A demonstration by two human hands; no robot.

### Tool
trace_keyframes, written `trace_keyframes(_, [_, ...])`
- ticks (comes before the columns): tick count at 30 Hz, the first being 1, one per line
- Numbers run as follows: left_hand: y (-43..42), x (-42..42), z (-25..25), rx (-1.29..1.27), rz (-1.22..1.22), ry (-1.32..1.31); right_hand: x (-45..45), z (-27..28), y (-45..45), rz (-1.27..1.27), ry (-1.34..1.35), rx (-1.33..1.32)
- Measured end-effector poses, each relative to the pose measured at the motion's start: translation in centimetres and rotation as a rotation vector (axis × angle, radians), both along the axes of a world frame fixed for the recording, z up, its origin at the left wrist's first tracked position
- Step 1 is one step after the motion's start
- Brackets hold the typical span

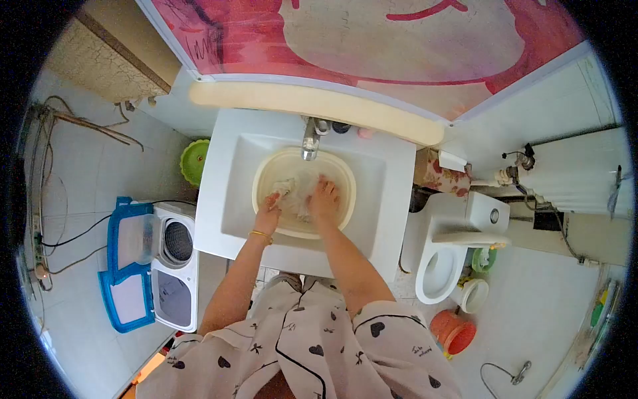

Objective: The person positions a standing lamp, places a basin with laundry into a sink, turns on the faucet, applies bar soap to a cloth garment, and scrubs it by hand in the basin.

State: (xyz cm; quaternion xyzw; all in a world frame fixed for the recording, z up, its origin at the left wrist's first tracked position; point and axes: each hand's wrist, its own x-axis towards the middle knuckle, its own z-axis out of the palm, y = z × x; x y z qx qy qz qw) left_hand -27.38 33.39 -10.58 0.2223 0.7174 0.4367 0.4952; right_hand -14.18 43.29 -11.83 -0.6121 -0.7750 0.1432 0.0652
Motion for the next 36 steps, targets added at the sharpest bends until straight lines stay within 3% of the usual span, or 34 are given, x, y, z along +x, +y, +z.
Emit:
trace_keyframes(2, [0.2,0.4,1.1,-0.064,0.092,-0.205,-0.2,-1.4,0.3,-0.097,0.211,-0.312])
trace_keyframes(5, [0.4,1.2,3.3,-0.148,0.214,-0.426,0.0,-1.1,0.3,-0.046,0.396,-0.383])
trace_keyframes(11, [1.0,2.9,6.5,-0.118,0.321,-0.536,0.2,10.7,-1.0,0.170,0.739,-0.410])
trace_keyframes(13, [1.6,3.3,5.6,-0.080,0.381,-0.629,-0.1,15.4,-1.7,0.249,0.741,-0.404])
trace_keyframes(14, [2.0,3.5,5.2,0.068,0.376,-0.751,-0.3,16.6,-2.1,0.286,0.743,-0.402])
trace_keyframes(17, [2.7,3.7,5.3,0.437,0.336,-1.072,-1.0,17.4,-4.3,0.442,0.684,-0.075])
trace_keyframes(19, [2.4,3.9,6.0,0.540,0.298,-1.213,-1.5,18.9,-6.1,0.492,0.461,-0.128])
trace_keyframes(23, [1.3,3.8,7.5,0.536,0.271,-1.293,-1.5,19.1,-7.9,0.568,0.268,-0.049])
trace_keyframes(26, [0.8,3.1,6.1,0.491,0.318,-1.316,-0.5,21.7,-6.8,0.567,0.344,-0.027])
trace_keyframes(29, [0.6,1.9,3.2,0.436,0.413,-1.385,0.7,22.2,-3.9,0.463,0.730,-0.301])
trace_keyframes(32, [0.4,0.5,5.4,0.367,0.407,-1.344,2.0,15.1,-2.6,0.374,0.558,-0.285])
trace_keyframes(35, [0.0,-0.8,3.9,0.346,0.412,-1.292,1.4,10.5,-3.5,0.449,0.215,-0.035])
trace_keyframes(36, [0.0,-1.1,3.9,0.357,0.404,-1.293,0.2,11.7,-3.1,0.453,0.323,0.014])
